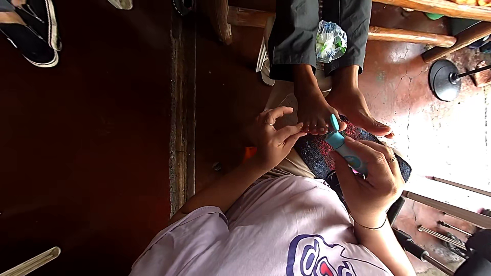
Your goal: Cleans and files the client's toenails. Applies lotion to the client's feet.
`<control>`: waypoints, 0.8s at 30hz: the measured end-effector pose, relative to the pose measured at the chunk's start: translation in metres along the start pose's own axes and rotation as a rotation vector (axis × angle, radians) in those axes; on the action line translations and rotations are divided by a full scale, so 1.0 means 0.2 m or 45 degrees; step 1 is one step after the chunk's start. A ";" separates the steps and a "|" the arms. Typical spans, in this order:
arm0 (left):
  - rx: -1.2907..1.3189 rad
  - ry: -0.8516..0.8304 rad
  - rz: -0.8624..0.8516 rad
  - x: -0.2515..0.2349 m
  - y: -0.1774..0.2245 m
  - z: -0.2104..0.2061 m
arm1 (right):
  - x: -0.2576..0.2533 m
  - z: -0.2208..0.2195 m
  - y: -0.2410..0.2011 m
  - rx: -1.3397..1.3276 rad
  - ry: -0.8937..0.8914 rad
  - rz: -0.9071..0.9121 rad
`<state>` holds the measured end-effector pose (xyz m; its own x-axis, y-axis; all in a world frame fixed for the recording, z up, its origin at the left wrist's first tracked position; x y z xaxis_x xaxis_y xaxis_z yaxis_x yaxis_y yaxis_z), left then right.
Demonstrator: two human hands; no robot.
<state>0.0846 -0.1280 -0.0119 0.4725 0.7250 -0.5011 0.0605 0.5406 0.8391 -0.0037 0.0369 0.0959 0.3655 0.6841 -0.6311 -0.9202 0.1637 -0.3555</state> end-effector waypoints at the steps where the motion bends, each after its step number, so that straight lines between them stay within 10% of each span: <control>1: 0.021 0.020 -0.028 0.01 0.00 0.00 | 0.01 0.00 0.00 0.003 -0.003 -0.007; 12: -0.004 -0.058 0.044 0.02 -0.03 0.02 | -0.02 -0.24 -0.07 0.175 -0.199 0.258; 18: -0.020 -0.009 -0.143 0.01 -0.04 0.03 | 0.10 -0.07 0.07 -0.162 -0.070 0.046; 24: -0.193 -0.168 -0.334 0.09 0.00 0.06 | 0.46 0.03 0.31 0.184 -0.258 -0.279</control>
<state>0.1039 -0.1207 -0.0191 0.5685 0.4962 -0.6562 0.0687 0.7662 0.6389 -0.0277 0.1136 0.0209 0.5352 0.7466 -0.3952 -0.8384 0.4121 -0.3567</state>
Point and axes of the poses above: each hand's wrist, its own x-axis away from the middle knuckle, its own z-axis out of the back of the hand, y = z × x, the point moved 6 cm from there along -x, towards the middle knuckle, and after that the axes turned 9 degrees about z, right-handed, at the moved point
